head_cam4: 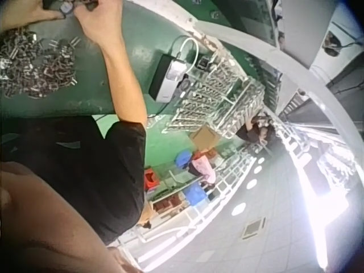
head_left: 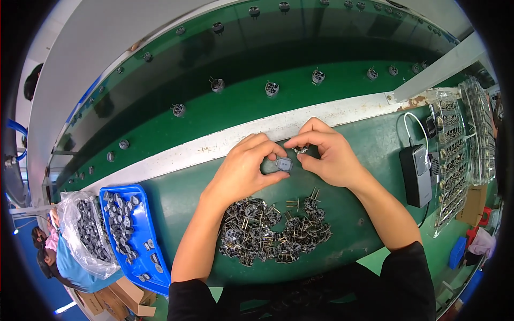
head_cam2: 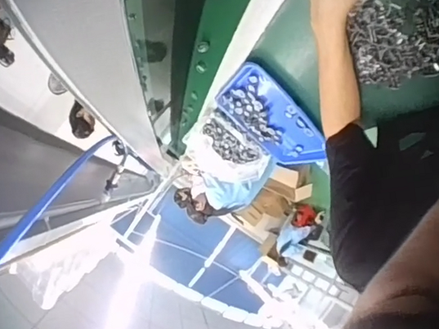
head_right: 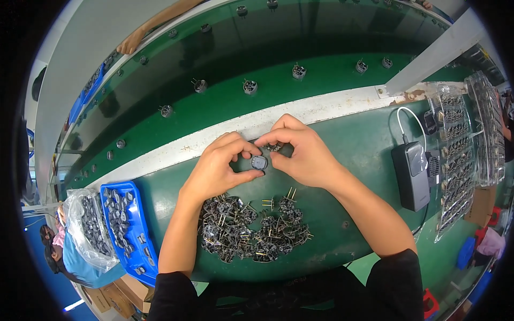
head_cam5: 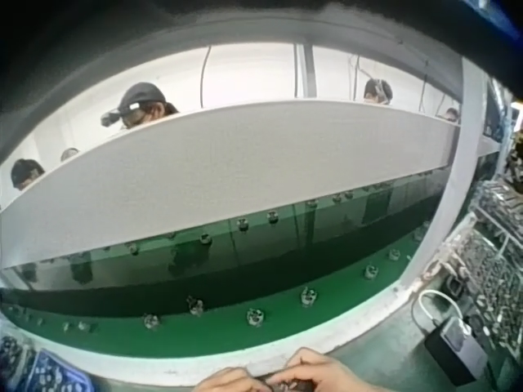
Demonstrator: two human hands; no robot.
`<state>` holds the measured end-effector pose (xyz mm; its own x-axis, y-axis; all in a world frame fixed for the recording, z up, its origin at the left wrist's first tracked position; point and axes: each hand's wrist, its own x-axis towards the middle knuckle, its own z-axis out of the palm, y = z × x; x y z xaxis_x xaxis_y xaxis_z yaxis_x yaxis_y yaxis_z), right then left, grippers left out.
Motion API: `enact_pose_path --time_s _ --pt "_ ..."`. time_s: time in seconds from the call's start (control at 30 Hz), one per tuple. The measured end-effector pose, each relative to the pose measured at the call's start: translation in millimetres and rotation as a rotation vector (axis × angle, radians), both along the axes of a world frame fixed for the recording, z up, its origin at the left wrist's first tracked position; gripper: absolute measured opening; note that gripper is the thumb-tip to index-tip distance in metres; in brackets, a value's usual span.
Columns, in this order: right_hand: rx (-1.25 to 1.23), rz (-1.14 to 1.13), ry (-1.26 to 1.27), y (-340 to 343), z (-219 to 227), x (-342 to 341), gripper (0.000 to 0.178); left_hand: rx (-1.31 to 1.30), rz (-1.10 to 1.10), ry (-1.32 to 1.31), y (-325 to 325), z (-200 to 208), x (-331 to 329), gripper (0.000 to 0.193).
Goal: The person assembles small electronic components by hand, then places them into a plastic tray.
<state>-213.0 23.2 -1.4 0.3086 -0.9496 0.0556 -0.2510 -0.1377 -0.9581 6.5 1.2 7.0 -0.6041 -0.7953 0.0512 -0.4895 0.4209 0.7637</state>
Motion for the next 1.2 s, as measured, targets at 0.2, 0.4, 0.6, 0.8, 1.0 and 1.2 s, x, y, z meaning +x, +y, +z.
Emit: enact_pose_path --time_s 0.2,0.4,0.6,0.8,1.0,1.2 --pt "0.009 -0.001 -0.088 -0.8 -2.2 -0.1 0.022 0.011 0.027 -0.037 -1.7 1.8 -5.0 0.038" --pt "-0.193 -0.007 0.027 4.8 -11.7 7.3 0.014 -0.056 0.034 -0.071 1.6 0.0 -8.1 0.04" --pt "-0.431 -0.037 0.119 9.1 -15.3 12.3 0.015 -0.065 0.03 -0.061 2.9 -2.2 -7.7 0.041" --pt "-0.487 -0.035 0.217 14.4 -14.4 17.6 0.016 -0.066 0.035 -0.051 6.0 -3.9 -5.0 0.037" --pt "-0.525 -0.055 0.33 11.4 -8.7 15.4 0.017 -0.148 0.047 0.074 3.0 -0.8 -5.3 0.043" --pt "-0.294 0.167 0.221 -0.9 -2.5 -1.9 0.024 -0.103 -0.013 0.038 2.9 -1.3 4.2 0.028"
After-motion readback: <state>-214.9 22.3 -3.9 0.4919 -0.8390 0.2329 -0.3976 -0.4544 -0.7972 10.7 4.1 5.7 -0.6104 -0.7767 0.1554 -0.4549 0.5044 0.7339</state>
